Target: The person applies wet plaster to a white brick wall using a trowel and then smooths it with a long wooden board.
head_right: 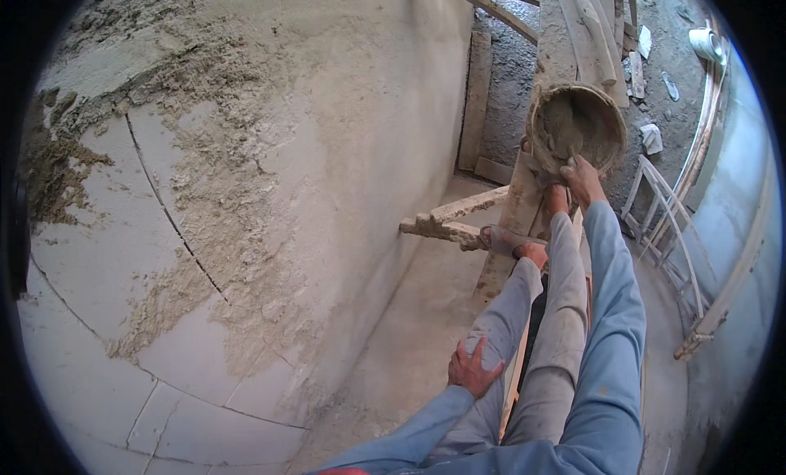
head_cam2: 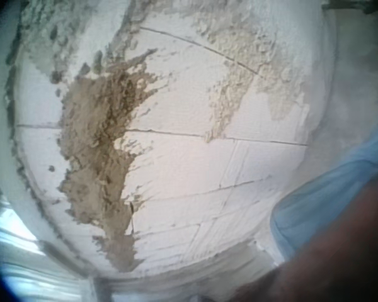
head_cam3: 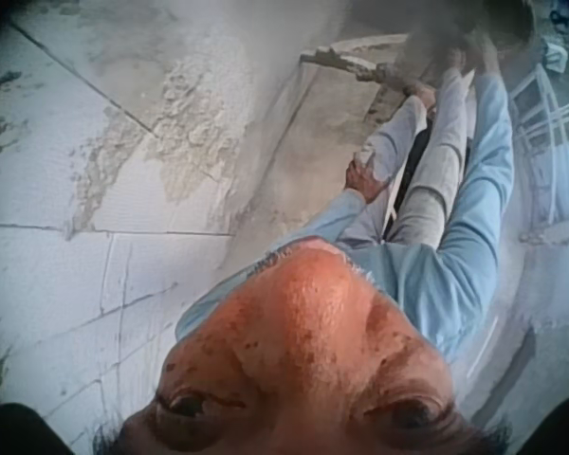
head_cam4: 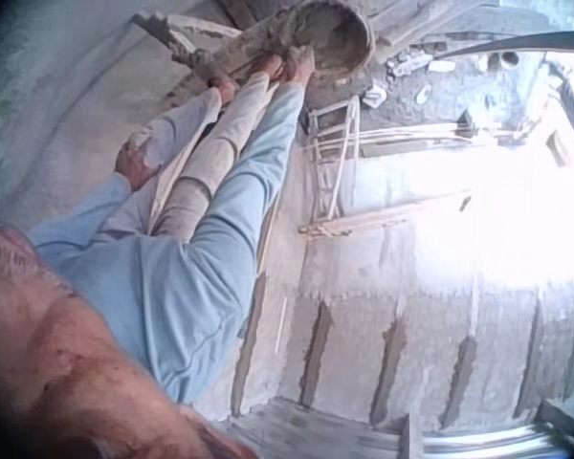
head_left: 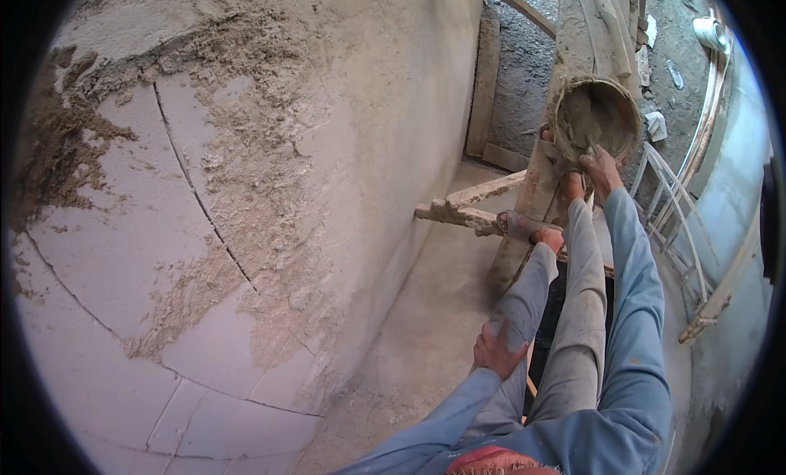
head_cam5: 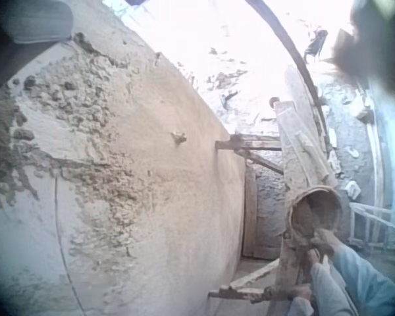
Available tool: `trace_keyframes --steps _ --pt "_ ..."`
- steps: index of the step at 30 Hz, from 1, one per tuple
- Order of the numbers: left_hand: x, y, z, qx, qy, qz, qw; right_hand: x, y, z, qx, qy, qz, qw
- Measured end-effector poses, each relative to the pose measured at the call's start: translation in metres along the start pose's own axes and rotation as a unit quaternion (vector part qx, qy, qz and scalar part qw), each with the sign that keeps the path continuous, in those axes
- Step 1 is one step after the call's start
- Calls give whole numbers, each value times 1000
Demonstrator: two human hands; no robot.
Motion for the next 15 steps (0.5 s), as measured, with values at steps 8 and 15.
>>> trace_keyframes --steps 8,15 --pt "-5 2 1 23 -17 -13 1000 -53 36 98 -15 -83 -277 957" --pt "10 21 -5 28 -33 28 999 -80 117 137 32 -118 -273 954"
Point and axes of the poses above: each hand's wrist, its own z-axis away from the middle knuckle, its own y-axis out of the back of the hand, x = y × z, the point moved 1 cm from there along -z, towards the middle knuckle, and after that the axes turned 12 degrees about x, right-handed, at the moved point
